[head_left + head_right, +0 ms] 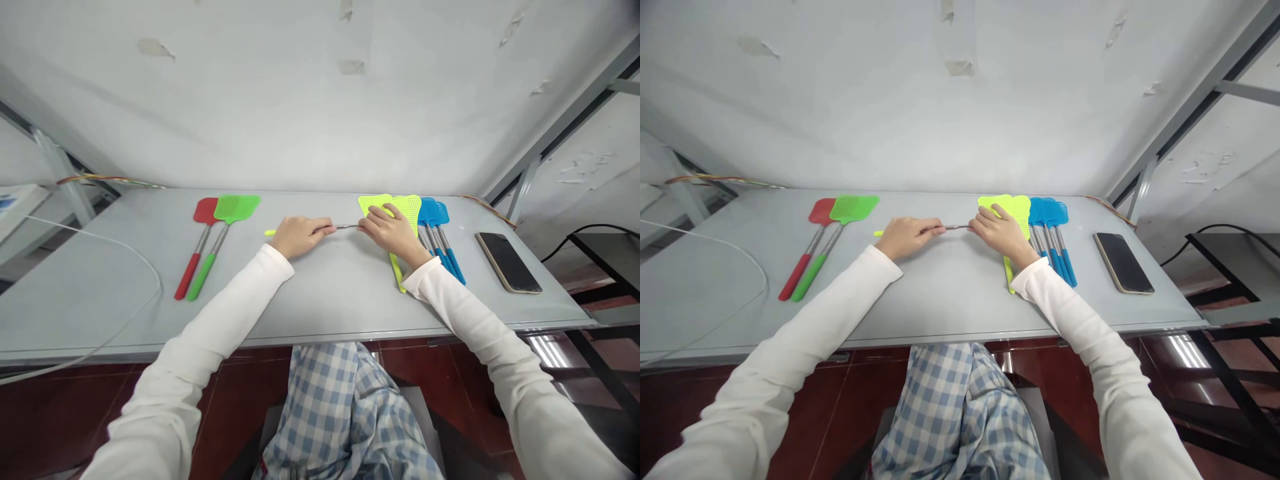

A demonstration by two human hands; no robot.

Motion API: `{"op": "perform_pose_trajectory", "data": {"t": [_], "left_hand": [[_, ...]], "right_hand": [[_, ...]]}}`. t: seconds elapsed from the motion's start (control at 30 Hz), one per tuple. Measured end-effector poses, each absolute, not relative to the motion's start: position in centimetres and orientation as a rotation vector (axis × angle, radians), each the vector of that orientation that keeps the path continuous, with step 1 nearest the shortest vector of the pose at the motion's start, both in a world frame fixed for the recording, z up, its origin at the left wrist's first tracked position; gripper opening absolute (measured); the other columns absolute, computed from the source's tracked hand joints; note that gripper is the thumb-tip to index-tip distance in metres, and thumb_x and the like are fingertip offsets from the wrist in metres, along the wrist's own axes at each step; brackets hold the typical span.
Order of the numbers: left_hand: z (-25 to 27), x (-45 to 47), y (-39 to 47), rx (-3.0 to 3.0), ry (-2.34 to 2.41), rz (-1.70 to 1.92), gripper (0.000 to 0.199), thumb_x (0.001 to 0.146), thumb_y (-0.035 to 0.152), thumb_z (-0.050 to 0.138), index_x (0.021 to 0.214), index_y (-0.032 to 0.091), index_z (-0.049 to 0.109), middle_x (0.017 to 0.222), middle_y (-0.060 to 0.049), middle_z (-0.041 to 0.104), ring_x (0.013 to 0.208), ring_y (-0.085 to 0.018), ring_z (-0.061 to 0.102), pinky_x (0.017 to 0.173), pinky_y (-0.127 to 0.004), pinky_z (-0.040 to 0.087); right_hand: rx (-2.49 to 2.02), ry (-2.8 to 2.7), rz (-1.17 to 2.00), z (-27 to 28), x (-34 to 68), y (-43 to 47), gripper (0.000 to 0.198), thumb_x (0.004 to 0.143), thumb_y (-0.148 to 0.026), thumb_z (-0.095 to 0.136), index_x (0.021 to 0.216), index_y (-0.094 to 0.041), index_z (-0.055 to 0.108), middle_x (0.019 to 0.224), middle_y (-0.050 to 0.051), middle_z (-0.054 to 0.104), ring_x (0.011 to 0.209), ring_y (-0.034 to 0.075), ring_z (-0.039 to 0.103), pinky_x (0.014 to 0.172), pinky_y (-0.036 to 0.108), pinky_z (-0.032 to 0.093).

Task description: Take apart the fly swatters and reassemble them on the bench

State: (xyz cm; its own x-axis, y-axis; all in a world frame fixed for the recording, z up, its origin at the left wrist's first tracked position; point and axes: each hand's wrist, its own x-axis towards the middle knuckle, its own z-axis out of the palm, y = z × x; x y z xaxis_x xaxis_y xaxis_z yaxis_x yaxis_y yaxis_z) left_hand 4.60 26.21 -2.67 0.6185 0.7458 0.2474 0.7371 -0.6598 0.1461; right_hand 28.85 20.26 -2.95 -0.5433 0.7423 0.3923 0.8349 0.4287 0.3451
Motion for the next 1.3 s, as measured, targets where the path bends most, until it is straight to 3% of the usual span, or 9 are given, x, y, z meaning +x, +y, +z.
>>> {"op": "perform_pose_trajectory", "data": {"t": [0.2, 0.43, 0.57, 0.67, 0.8, 0.97, 1.3], "left_hand": [[-1.4, 0.6, 28.8, 2.787, 1.444, 0.501, 0.04, 0.092, 0.055, 0.038, 0.09, 0.029, 0.069, 0.061, 0.0, 0.064, 0.06, -0.016, 0.056, 0.056, -0.027, 0.027], [-3.3, 1.4, 28.3, 2.905, 1.411, 0.642, 0.04, 0.094, 0.05, 0.038, 0.095, 0.022, 0.067, 0.082, -0.005, 0.071, 0.072, -0.019, 0.062, 0.058, -0.028, 0.03], [-3.9, 3.2, 27.3, 2.939, 1.239, 0.708, 0.037, 0.097, 0.039, 0.034, 0.107, 0.018, 0.063, 0.092, -0.009, 0.069, 0.082, -0.022, 0.061, 0.07, -0.032, 0.037], [-3.7, 4.1, 26.7, 3.011, 1.16, 0.746, 0.041, 0.098, 0.032, 0.027, 0.115, 0.016, 0.06, 0.098, -0.013, 0.066, 0.09, -0.024, 0.059, 0.079, -0.036, 0.037], [-3.2, 4.5, 25.8, 3.024, 1.228, 0.663, 0.049, 0.096, 0.052, 0.028, 0.105, 0.02, 0.065, 0.086, -0.011, 0.064, 0.081, -0.023, 0.059, 0.068, -0.033, 0.035], [-2.8, 4.2, 25.2, 2.948, 1.335, 0.597, 0.059, 0.092, 0.065, 0.025, 0.079, 0.024, 0.065, 0.061, -0.005, 0.057, 0.061, -0.016, 0.053, 0.054, -0.028, 0.02], [-2.8, -3.1, 30.1, 2.858, 1.592, 0.618, 0.057, 0.09, 0.068, 0.028, 0.079, 0.026, 0.066, 0.065, -0.006, 0.059, 0.065, -0.019, 0.054, 0.057, -0.031, 0.023]], "right_hand": [[-1.658, -2.271, -0.776, -1.4, 33.1, 20.4, 0.03, 0.101, -0.027, 0.033, 0.104, -0.02, 0.062, 0.105, 0.008, 0.069, 0.13, 0.02, 0.047, 0.107, 0.043, 0.025], [-1.644, -2.305, -0.819, -2.3, 32.2, 20.5, 0.033, 0.1, -0.025, 0.033, 0.096, -0.016, 0.064, 0.092, 0.01, 0.068, 0.124, 0.025, 0.05, 0.107, 0.047, 0.025], [-1.687, -2.421, -0.693, -2.2, 29.4, 19.8, 0.037, 0.102, -0.028, 0.028, 0.099, -0.015, 0.062, 0.087, 0.009, 0.066, 0.091, 0.021, 0.058, 0.082, 0.035, 0.036], [-1.749, -2.373, -0.605, -1.8, 28.6, 19.1, 0.04, 0.103, -0.03, 0.024, 0.104, -0.016, 0.061, 0.09, 0.009, 0.066, 0.08, 0.019, 0.056, 0.066, 0.031, 0.028], [-1.799, -2.373, -0.498, -1.7, 28.6, 18.3, 0.039, 0.102, -0.032, 0.024, 0.106, -0.019, 0.061, 0.09, 0.007, 0.068, 0.069, 0.016, 0.054, 0.057, 0.03, 0.018], [-1.831, -2.424, -0.455, -1.5, 28.7, 18.1, 0.036, 0.099, -0.033, 0.029, 0.11, -0.025, 0.062, 0.091, 0.004, 0.07, 0.069, 0.016, 0.056, 0.056, 0.03, 0.014], [-1.947, -2.23, -0.568, -0.8, 36.9, 19.2, 0.032, 0.096, -0.029, 0.035, 0.101, -0.022, 0.066, 0.094, 0.006, 0.071, 0.078, 0.019, 0.058, 0.06, 0.029, 0.022]]}}
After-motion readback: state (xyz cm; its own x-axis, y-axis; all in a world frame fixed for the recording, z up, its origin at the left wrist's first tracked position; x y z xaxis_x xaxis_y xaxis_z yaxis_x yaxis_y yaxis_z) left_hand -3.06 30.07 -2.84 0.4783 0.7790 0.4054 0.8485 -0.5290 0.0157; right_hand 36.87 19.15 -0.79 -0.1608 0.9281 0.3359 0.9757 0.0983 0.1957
